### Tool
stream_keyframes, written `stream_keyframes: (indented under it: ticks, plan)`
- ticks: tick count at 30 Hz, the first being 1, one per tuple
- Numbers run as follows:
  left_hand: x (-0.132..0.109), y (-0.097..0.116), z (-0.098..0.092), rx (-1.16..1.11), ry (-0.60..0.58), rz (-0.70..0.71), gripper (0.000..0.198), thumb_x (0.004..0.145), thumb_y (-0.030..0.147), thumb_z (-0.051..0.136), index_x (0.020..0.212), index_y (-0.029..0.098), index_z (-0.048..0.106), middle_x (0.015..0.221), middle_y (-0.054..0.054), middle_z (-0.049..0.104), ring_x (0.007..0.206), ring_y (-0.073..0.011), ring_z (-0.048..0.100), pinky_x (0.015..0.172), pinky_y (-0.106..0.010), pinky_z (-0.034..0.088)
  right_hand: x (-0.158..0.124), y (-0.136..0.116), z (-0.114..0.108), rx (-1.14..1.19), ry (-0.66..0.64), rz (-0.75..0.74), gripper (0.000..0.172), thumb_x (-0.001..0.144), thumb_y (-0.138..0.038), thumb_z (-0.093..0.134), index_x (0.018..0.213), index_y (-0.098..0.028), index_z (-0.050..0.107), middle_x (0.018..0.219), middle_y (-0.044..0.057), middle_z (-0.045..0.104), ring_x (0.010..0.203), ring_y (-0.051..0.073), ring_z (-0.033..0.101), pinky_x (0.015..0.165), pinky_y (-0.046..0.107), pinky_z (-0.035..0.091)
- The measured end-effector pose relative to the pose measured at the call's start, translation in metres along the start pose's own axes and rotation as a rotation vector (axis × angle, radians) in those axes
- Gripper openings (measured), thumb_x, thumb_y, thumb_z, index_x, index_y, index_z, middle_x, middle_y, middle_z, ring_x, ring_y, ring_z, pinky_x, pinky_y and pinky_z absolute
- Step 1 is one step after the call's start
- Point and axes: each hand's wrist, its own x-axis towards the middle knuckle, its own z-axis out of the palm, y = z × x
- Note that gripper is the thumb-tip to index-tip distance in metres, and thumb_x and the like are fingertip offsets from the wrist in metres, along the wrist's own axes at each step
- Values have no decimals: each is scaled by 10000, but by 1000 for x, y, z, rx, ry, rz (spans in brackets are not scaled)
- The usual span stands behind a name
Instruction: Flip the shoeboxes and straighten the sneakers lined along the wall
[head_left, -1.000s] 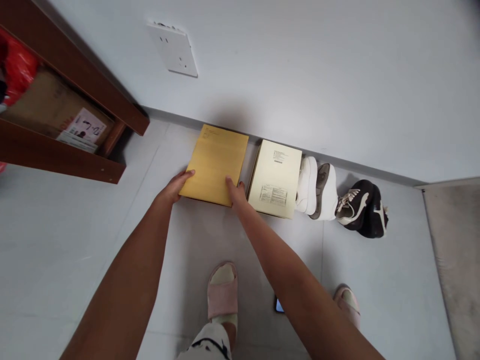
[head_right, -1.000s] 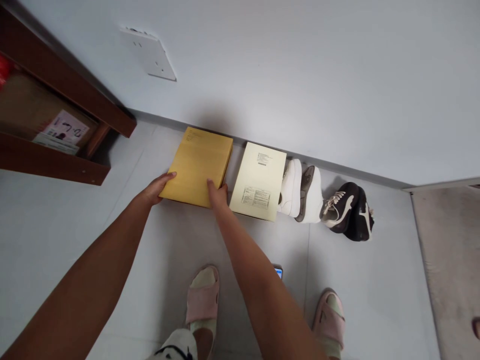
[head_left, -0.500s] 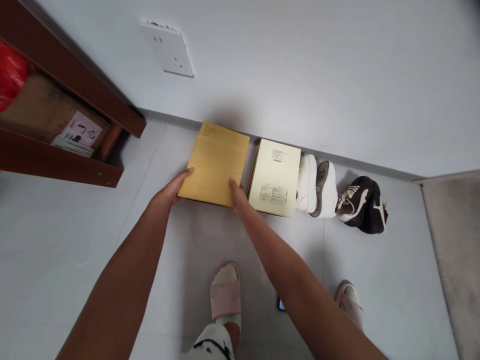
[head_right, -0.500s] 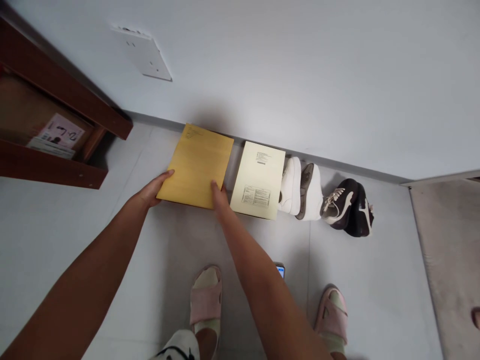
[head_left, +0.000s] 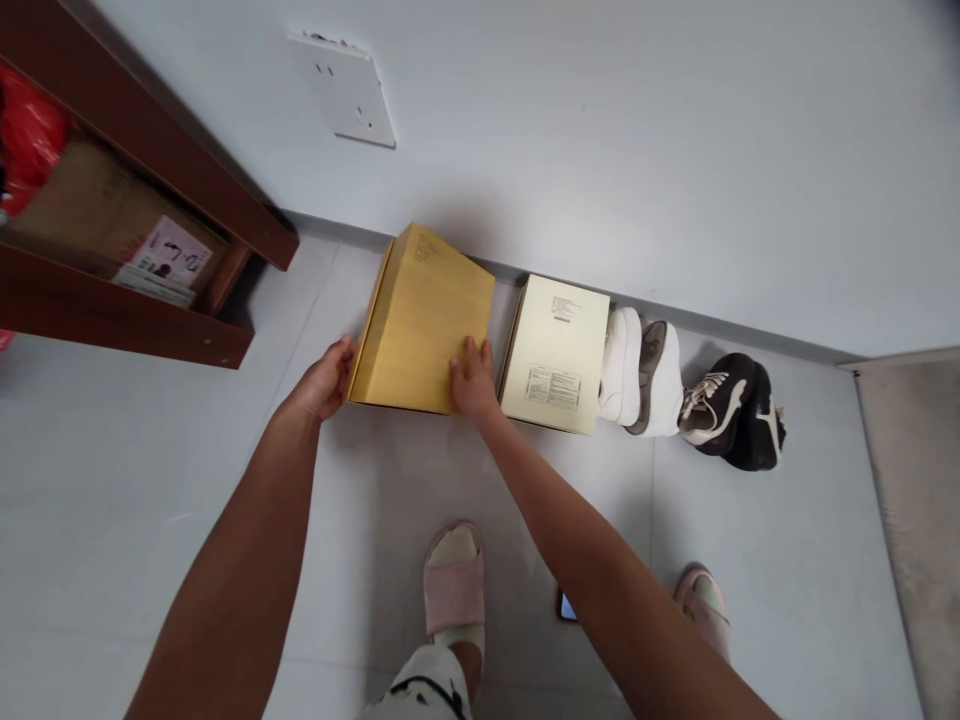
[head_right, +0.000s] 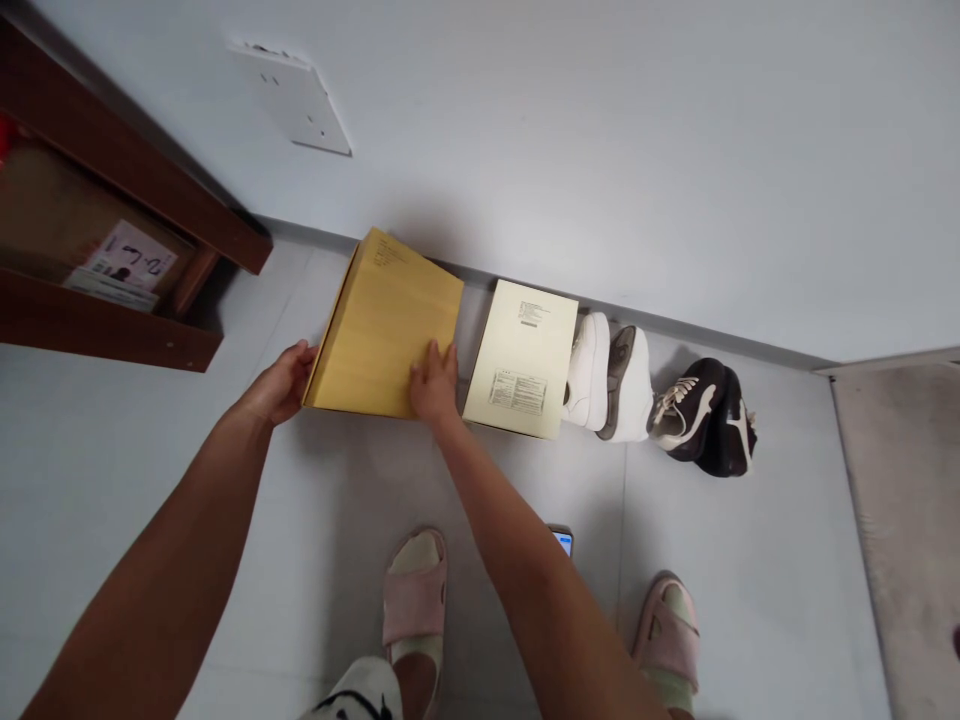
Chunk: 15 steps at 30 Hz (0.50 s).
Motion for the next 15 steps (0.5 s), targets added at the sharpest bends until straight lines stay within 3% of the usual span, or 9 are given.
stream_keyframes:
  ticks: [4, 10, 15]
  plan:
    - [-12, 3, 10, -51, -38, 95, 590, 947, 587, 473, 1336, 206, 698, 1139, -124, 779, 1144, -364, 712, 917, -490, 614, -9, -20, 7, -15, -116, -35, 746, 943, -576, 639, 1593, -269, 441, 1760, 52, 238, 1666, 276, 17, 1340, 547, 49]
    - [-22, 6, 22, -83, -70, 173, 642, 946, 641, 449, 1332, 197, 708, 1134, -131, 773, 1177, -374, 694, 931, -507, 607, -25, -45, 14, 40, -139, -3, 1040, 817, -725, 726, 1658, -265, 320, 1764, 62, 219, 1661, 292, 84, 1344, 540, 98]
    - [-33, 6, 30, -47, -76, 155, 695, 927, 682, 446, 1366, 201, 689, 1168, -137, 763, 1213, -395, 677, 983, -532, 579, -27, -38, 4, 99, -115, -35, 925, 898, -610, 691, 1666, -272, 301, 1745, 52, 282, 1652, 279, 152, 1343, 520, 149]
